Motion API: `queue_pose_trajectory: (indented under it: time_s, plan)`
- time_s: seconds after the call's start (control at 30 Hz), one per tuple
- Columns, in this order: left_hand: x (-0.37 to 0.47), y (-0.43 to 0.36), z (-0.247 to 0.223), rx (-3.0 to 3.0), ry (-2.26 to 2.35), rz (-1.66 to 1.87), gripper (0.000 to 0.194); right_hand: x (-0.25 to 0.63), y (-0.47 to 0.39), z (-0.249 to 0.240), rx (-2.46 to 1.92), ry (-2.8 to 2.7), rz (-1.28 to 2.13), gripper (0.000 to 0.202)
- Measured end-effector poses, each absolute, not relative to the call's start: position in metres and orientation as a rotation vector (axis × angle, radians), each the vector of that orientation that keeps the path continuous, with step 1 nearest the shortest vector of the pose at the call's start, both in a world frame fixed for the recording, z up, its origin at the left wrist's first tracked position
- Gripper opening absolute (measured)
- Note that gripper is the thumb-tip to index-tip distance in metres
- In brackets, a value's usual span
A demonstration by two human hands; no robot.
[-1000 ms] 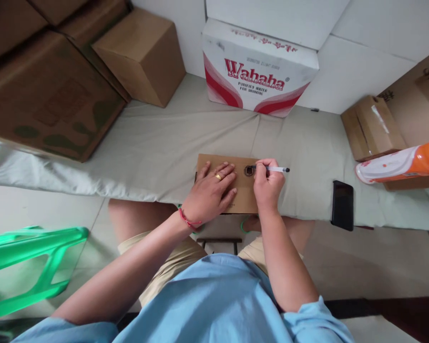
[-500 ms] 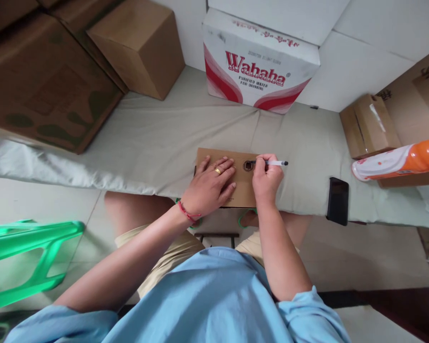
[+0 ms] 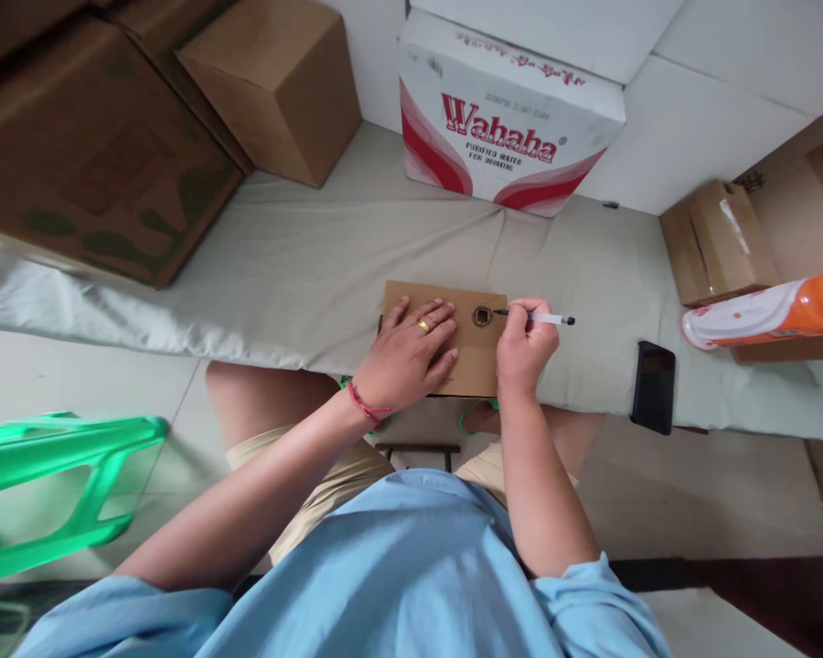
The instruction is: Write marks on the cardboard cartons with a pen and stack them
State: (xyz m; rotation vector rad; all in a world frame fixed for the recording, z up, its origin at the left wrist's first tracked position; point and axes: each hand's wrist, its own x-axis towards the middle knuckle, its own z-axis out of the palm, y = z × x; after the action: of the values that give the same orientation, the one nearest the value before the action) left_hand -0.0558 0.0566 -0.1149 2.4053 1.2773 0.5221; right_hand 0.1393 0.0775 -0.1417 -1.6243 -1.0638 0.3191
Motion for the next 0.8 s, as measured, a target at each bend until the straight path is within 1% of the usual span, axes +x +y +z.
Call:
queue_pose_trajectory:
  time_s: [0.23, 0.43, 0.8]
  plan:
    - [-0.0553, 0.0562, -0.1157, 2.404, 1.281, 0.530, 0.040, 0.1385, 0.0752, -0.1399, -1.648, -1.107, 0.277, 0.021]
    - [-0.0555, 0.0560, -0.1149, 2.404, 1.284, 0.527, 0.041, 0.1379, 0.0719, -0.1379, -1.637, -1.101, 0.291, 0.015]
    - [-0.0552, 0.0562, -0.1141, 2.402, 1.284, 0.525, 0.040, 0.1302, 0.0732, -0.1326, -1.555, -1.268, 0.434, 0.016]
